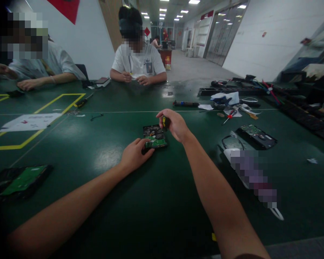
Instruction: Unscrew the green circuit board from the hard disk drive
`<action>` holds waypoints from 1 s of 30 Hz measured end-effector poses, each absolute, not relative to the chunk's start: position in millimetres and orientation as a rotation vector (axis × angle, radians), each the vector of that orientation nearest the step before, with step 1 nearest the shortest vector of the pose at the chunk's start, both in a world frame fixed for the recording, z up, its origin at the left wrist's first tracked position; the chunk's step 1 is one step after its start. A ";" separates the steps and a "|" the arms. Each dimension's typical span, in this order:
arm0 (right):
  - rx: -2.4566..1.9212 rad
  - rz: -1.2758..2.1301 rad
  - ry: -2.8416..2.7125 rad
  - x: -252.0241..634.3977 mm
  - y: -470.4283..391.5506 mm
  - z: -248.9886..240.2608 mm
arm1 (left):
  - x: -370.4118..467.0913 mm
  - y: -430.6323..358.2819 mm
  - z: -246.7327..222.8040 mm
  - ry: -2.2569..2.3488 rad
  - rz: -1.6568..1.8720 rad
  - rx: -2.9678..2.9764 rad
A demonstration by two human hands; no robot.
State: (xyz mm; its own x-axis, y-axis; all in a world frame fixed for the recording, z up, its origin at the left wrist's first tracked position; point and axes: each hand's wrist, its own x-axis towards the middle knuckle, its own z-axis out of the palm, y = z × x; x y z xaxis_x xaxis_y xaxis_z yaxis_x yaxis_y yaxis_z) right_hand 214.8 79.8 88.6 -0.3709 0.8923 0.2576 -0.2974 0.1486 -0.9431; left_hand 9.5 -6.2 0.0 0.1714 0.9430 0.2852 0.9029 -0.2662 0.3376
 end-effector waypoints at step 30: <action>-0.596 1.532 -1.352 217.0 82.9 87.4 | 9.2 -6.0 -1.0 1.842 0.677 2.336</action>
